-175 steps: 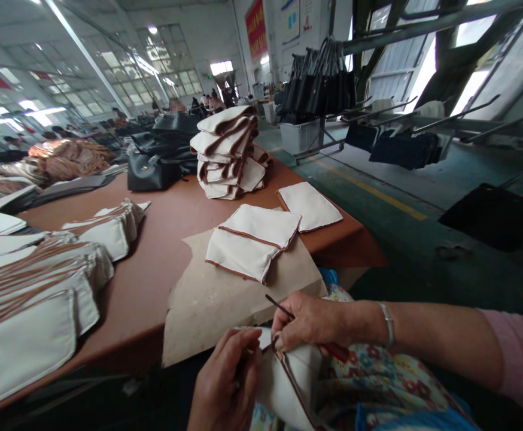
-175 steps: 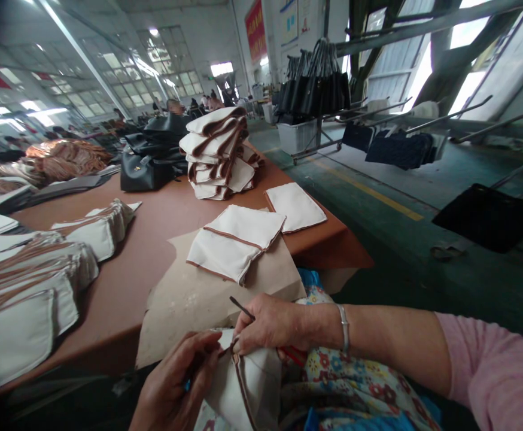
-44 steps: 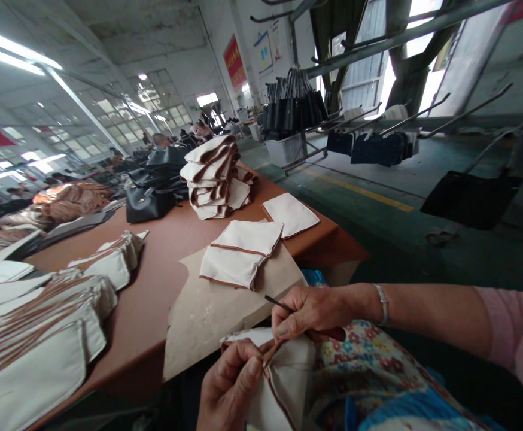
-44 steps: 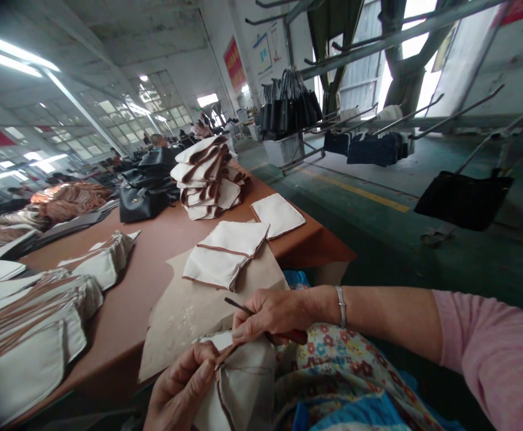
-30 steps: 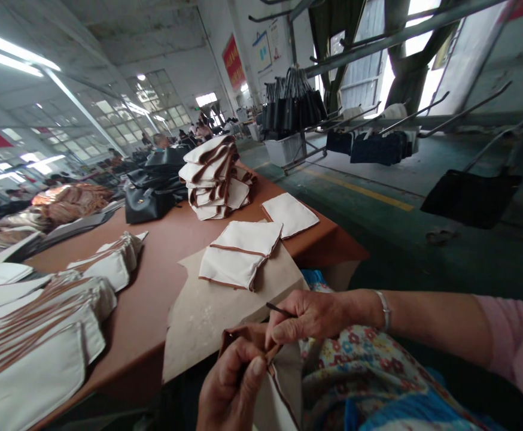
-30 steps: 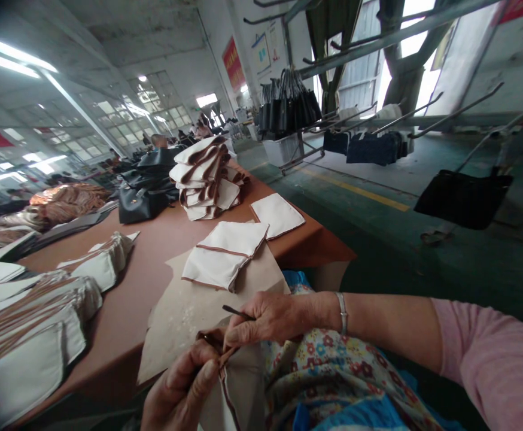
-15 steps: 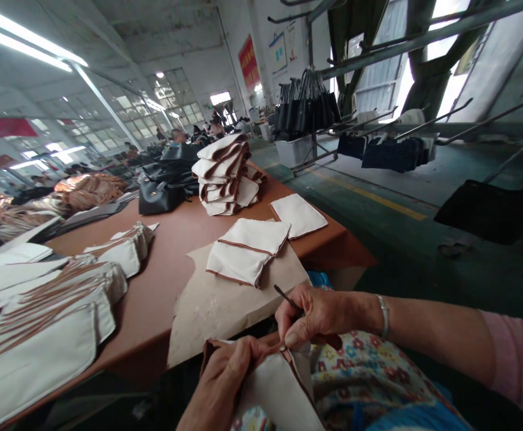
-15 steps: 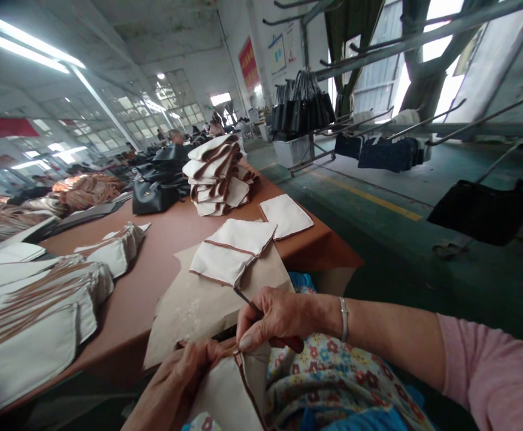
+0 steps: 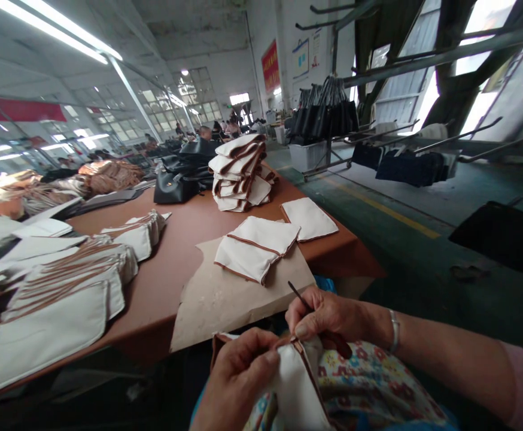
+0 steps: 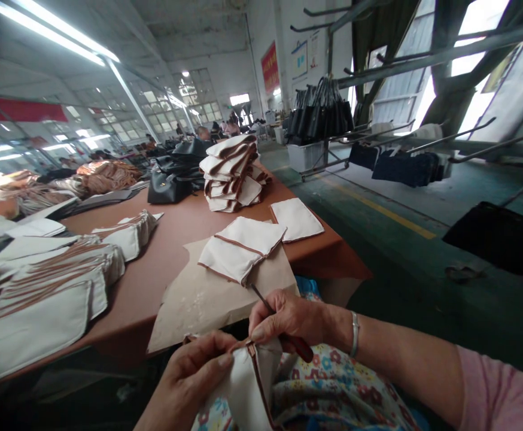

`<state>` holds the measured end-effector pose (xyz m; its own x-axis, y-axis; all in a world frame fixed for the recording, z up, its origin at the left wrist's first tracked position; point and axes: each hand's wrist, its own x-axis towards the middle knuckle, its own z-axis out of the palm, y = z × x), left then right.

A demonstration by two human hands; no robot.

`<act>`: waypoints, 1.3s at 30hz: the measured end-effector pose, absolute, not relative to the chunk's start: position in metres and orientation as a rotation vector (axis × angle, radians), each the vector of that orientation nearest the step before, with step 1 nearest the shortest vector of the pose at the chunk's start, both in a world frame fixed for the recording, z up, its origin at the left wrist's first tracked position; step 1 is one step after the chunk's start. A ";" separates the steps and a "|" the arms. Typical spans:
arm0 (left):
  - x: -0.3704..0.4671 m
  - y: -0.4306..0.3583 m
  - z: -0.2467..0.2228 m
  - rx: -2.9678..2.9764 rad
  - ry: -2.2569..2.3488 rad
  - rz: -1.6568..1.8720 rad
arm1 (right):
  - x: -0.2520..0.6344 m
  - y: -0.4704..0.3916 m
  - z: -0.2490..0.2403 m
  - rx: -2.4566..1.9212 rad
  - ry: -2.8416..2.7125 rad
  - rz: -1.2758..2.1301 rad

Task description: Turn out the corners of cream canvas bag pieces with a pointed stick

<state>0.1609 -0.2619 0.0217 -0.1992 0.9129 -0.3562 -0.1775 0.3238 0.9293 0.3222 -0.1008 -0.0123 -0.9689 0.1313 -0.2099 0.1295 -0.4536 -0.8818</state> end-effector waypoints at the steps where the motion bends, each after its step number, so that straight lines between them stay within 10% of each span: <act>1: 0.162 -0.263 0.022 0.793 1.468 1.186 | 0.323 -0.102 -0.014 -0.421 -1.641 2.638; 12: 0.163 -0.264 0.023 1.781 1.884 1.218 | 0.318 -0.121 0.004 -0.768 -1.951 2.455; 24: 0.158 -0.262 0.020 2.664 1.864 0.444 | 0.311 -0.126 -0.008 -0.724 -1.830 2.423; 33: 0.157 -0.257 0.016 2.257 1.888 0.641 | 0.308 -0.124 -0.010 -0.685 -2.174 1.984; 39: 0.155 -0.251 0.036 1.588 1.824 0.674 | 0.313 -0.119 -0.005 -0.732 -2.177 2.259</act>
